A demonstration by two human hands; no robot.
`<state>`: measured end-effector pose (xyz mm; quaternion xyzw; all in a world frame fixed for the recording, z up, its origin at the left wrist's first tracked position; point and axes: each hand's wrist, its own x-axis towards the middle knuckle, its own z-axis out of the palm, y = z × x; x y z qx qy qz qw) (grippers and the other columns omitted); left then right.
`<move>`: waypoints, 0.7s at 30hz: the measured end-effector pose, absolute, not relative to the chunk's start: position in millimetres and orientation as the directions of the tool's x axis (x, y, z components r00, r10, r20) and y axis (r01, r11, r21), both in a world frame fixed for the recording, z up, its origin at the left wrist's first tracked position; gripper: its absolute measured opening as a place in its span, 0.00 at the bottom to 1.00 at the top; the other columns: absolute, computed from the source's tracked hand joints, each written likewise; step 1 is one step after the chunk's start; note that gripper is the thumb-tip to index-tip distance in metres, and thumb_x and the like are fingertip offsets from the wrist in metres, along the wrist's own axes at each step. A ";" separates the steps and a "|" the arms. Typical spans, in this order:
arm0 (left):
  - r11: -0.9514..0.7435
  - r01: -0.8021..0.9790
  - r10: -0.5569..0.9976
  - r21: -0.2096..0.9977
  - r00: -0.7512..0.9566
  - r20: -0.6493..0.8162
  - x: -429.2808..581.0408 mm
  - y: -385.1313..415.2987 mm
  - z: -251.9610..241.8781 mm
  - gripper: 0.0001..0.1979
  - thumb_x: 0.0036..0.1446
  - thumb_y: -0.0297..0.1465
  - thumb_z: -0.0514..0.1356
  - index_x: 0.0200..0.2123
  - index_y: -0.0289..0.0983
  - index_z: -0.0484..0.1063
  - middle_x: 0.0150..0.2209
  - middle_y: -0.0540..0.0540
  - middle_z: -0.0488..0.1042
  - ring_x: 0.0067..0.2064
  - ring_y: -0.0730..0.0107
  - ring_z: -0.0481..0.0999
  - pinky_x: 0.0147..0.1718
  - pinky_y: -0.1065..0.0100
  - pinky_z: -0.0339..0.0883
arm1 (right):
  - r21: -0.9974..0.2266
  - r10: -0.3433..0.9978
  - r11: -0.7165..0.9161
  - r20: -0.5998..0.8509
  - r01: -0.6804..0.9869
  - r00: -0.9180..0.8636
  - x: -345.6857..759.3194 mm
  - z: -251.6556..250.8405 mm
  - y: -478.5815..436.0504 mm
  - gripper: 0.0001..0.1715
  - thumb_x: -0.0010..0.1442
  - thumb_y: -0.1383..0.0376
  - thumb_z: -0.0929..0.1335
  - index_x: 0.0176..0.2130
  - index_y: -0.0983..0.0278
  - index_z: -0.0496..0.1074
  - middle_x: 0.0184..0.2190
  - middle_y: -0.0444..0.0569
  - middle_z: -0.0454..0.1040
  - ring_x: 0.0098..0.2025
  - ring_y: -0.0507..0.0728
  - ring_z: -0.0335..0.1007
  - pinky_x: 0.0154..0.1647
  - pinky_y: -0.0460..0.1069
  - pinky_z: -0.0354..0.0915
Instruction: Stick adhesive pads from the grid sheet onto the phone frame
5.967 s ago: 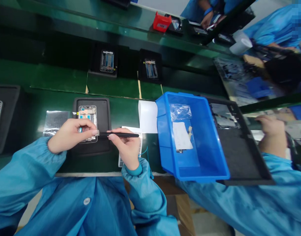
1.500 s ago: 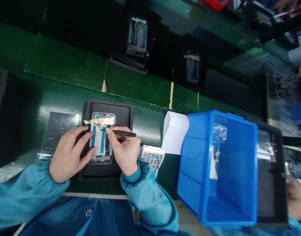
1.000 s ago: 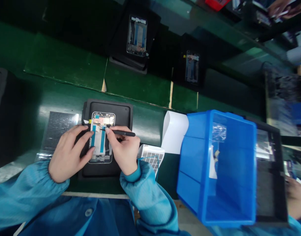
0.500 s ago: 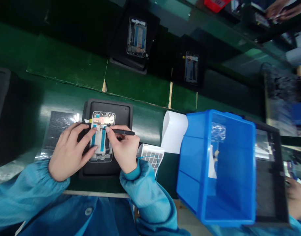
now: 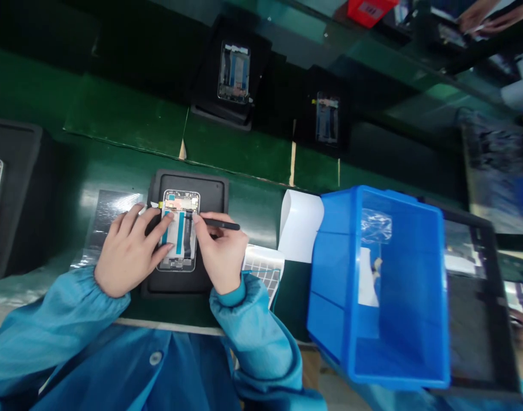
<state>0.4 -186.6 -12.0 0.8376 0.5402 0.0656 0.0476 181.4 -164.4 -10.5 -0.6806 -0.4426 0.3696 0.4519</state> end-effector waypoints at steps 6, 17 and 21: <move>-0.454 0.875 0.891 0.166 0.451 0.059 2.1 -182.1 -14.3 0.25 0.69 0.38 0.52 0.65 0.35 0.66 0.61 0.36 0.70 0.64 0.43 0.65 0.59 0.42 0.59 | -0.945 0.933 -0.181 -0.078 0.271 0.350 195.2 -2.0 -184.0 0.10 0.55 0.60 0.77 0.36 0.63 0.80 0.32 0.49 0.83 0.31 0.56 0.81 0.34 0.50 0.78; -0.561 0.773 0.817 0.296 0.576 0.044 -25.5 -170.3 -11.3 0.24 0.65 0.41 0.60 0.62 0.42 0.71 0.64 0.35 0.66 0.66 0.42 0.62 0.58 0.42 0.64 | -0.981 0.947 -0.089 -0.029 0.174 0.320 194.5 -26.3 -212.0 0.11 0.57 0.58 0.76 0.37 0.62 0.80 0.34 0.49 0.83 0.35 0.56 0.81 0.37 0.51 0.76; -0.546 0.769 0.825 0.332 0.563 0.055 -27.6 -173.0 -13.3 0.27 0.65 0.42 0.60 0.64 0.41 0.68 0.64 0.35 0.67 0.67 0.44 0.63 0.60 0.42 0.63 | -0.989 0.951 -0.072 -0.028 0.131 0.309 196.7 -29.5 -210.9 0.12 0.57 0.58 0.76 0.38 0.63 0.80 0.34 0.49 0.83 0.35 0.56 0.81 0.38 0.51 0.77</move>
